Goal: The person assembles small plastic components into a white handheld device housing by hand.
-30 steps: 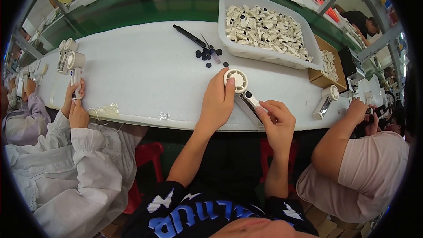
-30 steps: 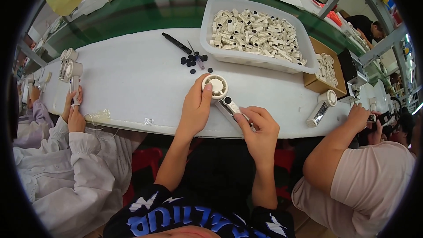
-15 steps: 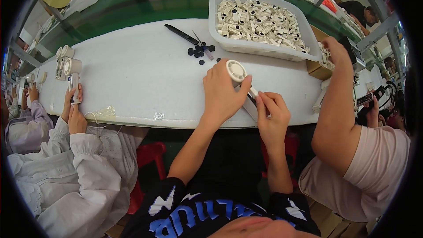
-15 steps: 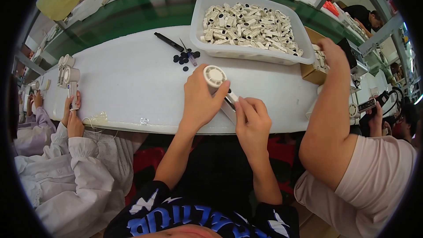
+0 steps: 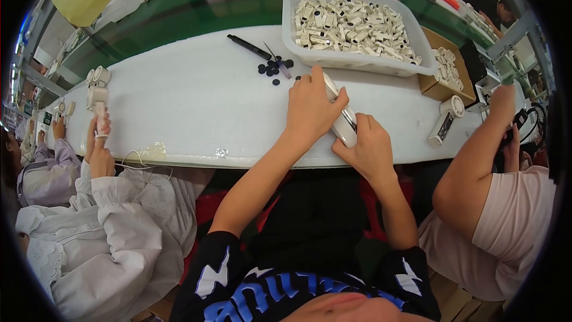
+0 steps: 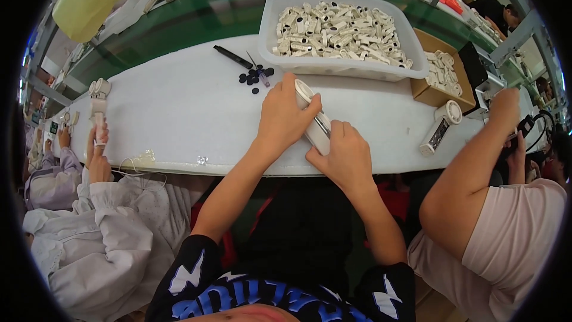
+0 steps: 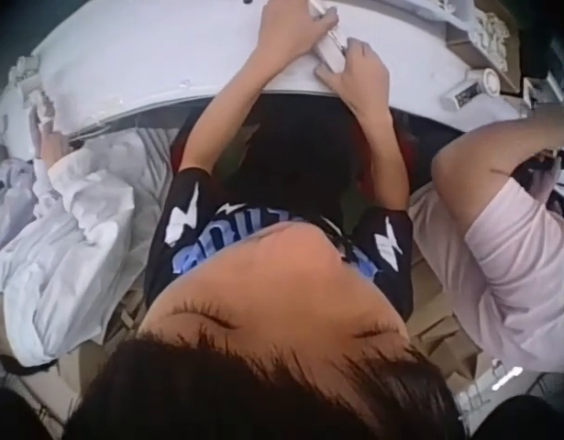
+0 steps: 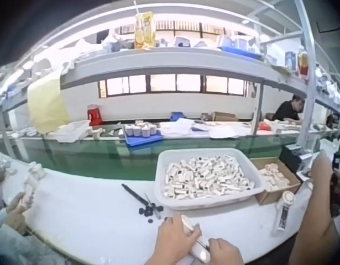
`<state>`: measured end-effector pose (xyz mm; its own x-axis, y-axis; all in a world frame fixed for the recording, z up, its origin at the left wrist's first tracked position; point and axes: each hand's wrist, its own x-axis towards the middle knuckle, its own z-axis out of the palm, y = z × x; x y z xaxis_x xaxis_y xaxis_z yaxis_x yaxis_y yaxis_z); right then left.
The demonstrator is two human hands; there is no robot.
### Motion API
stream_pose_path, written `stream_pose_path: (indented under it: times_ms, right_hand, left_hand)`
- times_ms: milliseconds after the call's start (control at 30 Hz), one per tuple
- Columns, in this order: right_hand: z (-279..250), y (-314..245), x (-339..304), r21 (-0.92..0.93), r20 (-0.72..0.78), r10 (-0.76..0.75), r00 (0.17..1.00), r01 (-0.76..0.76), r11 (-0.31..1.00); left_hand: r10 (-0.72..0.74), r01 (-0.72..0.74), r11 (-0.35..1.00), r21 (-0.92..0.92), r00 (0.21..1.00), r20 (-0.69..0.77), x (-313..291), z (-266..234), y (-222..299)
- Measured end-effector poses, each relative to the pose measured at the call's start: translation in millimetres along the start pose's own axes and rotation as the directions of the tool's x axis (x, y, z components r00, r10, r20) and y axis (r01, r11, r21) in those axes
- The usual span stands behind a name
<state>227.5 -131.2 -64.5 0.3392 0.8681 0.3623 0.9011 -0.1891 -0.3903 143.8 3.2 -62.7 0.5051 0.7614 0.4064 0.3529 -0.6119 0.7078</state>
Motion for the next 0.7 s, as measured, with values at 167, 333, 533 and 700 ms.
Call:
stream_pose_path:
  times_ms: [167, 333, 533, 700]
  right_hand:
    - [2.8, 1.2, 0.7, -0.014, -0.079, -0.057, 0.995, 0.056, 0.998]
    - [1.7, 0.5, 2.3, 0.027, -0.069, -0.033, 0.997, 0.035, 0.999]
    - [-5.1, 3.2, -6.8, 0.106, -0.079, 0.064, 0.995, -0.055, 0.993]
    - [-3.0, 7.3, -4.1, 0.043, -0.016, -0.022, 1.0, 0.023, 0.999]
  left_hand:
    - [-0.006, 0.007, 0.999, 0.041, 0.999, -0.036, -1.8, 4.9, 0.9]
    - [-0.018, 0.02, 0.995, 0.1, 1.0, -0.021, -1.4, 2.8, 0.7]
    - [-0.005, 0.006, 0.995, 0.102, 1.0, -0.005, 0.7, -1.2, 0.5]
    - [0.023, -0.014, 0.985, 0.174, 0.999, -0.05, -0.7, 0.3, 0.5]
